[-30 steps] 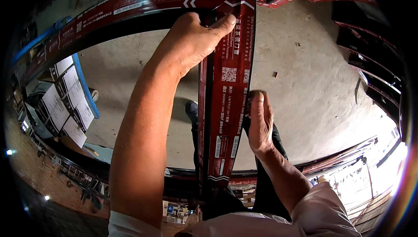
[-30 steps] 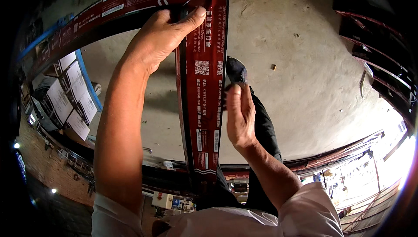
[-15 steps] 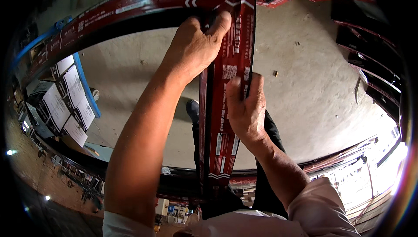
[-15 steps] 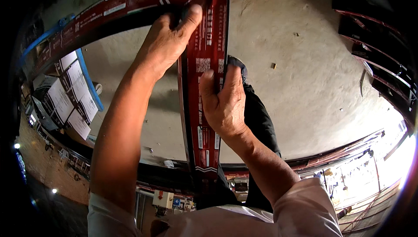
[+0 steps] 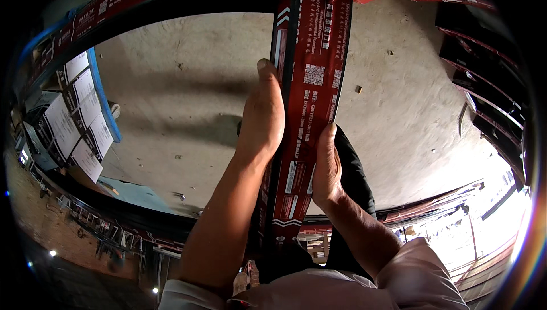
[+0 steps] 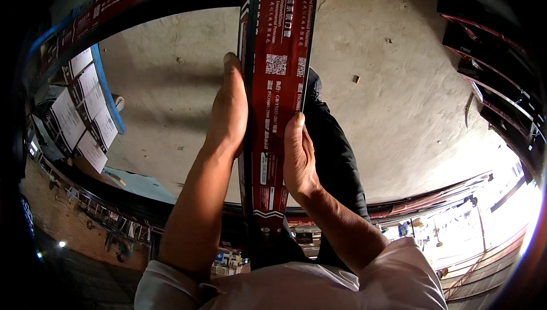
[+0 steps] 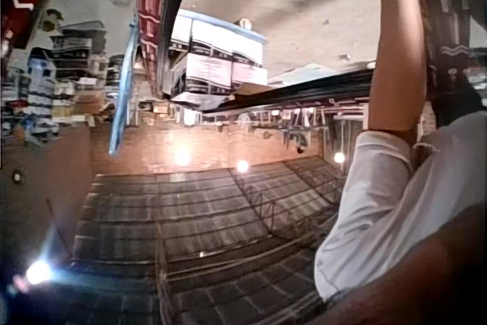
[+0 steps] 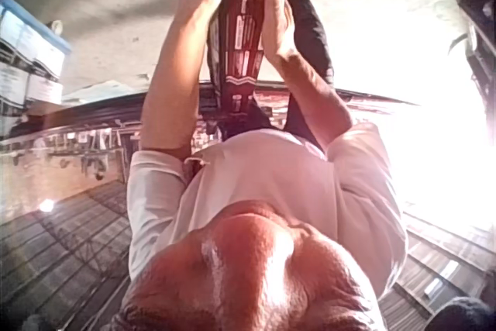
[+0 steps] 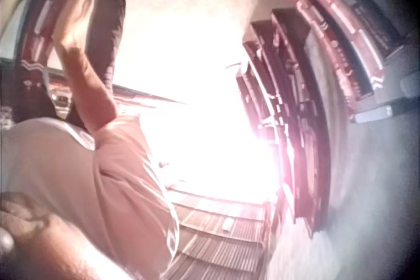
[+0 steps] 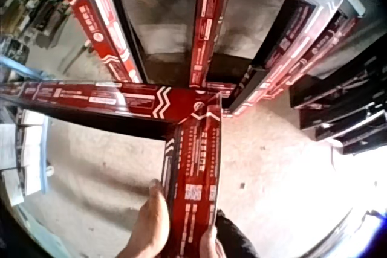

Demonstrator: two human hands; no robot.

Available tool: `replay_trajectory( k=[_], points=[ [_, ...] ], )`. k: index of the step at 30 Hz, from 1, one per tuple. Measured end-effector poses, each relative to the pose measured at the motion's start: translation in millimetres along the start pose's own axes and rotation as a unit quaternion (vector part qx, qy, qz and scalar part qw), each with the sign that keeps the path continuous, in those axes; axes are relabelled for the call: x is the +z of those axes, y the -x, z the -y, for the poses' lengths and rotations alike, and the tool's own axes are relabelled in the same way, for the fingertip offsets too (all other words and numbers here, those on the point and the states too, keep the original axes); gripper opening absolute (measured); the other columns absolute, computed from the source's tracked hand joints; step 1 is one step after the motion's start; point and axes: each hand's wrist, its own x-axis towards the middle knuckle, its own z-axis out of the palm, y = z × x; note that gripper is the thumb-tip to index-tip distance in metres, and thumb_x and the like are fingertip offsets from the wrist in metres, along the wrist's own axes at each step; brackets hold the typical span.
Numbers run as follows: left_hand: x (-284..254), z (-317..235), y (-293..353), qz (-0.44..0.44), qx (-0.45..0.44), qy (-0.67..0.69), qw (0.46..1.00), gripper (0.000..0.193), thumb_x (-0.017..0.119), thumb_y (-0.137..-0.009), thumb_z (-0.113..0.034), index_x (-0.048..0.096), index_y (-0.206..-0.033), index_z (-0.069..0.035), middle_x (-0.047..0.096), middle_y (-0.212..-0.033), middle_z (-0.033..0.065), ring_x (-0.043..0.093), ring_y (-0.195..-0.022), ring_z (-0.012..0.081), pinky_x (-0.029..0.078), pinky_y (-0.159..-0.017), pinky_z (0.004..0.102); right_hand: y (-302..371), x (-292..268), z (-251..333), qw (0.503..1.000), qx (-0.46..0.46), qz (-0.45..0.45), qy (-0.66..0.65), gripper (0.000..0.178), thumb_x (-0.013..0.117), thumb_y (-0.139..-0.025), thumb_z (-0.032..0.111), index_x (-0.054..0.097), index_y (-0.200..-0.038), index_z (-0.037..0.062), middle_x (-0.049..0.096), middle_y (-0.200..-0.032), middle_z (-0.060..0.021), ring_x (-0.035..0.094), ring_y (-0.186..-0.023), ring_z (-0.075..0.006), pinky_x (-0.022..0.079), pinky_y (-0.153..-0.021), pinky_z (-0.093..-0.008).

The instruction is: The person cuts a red aluminum profile with a miter saw, then fits the cut piece into a window frame on the floor. They measure the frame diagonally with a tape measure to check alignment, repeating the measurement after adjusting the frame.

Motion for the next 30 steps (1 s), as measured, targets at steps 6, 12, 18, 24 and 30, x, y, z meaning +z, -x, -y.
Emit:
replay_trajectory(
  k=[6,12,18,24,30],
  points=[
    [-1,-14,2,-0.037,-0.122,-0.068,0.990,0.100,0.012,-0.103,-0.078,0.067,-0.101,0.006,0.068,-0.089,0.0178,0.065,-0.091,0.0344,0.050,-0.092,0.0450,-3,0,3,0.998,0.020,0.004,0.058,0.082,0.032,-0.108,0.068,0.044,-0.154,0.0017,0.060,-0.142,-0.0087,0.059,-0.124,-0.0161,0.045,-0.109,-0.0319],
    [1,-5,-6,-0.033,-0.138,-0.045,0.989,0.101,0.011,-0.103,-0.076,0.068,-0.108,0.007,0.070,-0.099,0.0263,0.067,-0.103,0.0383,0.049,-0.097,0.0460,-1,9,9,0.998,0.052,-0.034,-0.010,0.083,0.036,-0.106,0.072,0.052,-0.145,0.0014,0.063,-0.128,-0.0049,0.056,-0.111,-0.0110,0.046,-0.101,-0.0289],
    [-3,19,-17,0.018,-0.145,0.064,0.987,0.103,0.011,-0.104,-0.075,0.066,-0.128,0.009,0.069,-0.122,0.0308,0.064,-0.119,0.0427,0.047,-0.104,0.0469,0,9,8,0.996,0.080,-0.031,-0.022,0.085,0.038,-0.103,0.075,0.056,-0.142,0.0023,0.067,-0.123,-0.0063,0.061,-0.110,-0.0134,0.050,-0.098,-0.0310],
    [-9,27,-21,0.029,-0.152,-0.041,0.987,0.100,0.012,-0.105,-0.072,0.067,-0.127,0.009,0.070,-0.119,0.0319,0.066,-0.115,0.0440,0.048,-0.104,0.0464,0,3,3,0.993,0.097,-0.052,0.030,0.092,0.042,-0.100,0.078,0.046,-0.154,0.0032,0.063,-0.137,-0.0059,0.060,-0.116,-0.0133,0.050,-0.103,-0.0320],
    [-11,38,-2,0.034,-0.093,0.081,0.992,0.093,0.009,-0.110,-0.064,0.068,-0.117,0.007,0.072,-0.108,0.0265,0.069,-0.107,0.0366,0.050,-0.100,0.0449,-2,-16,0,0.993,0.099,0.034,0.045,0.086,0.040,-0.103,0.075,0.050,-0.149,0.0025,0.068,-0.128,-0.0068,0.066,-0.108,-0.0138,0.055,-0.095,-0.0299]
  ],
)
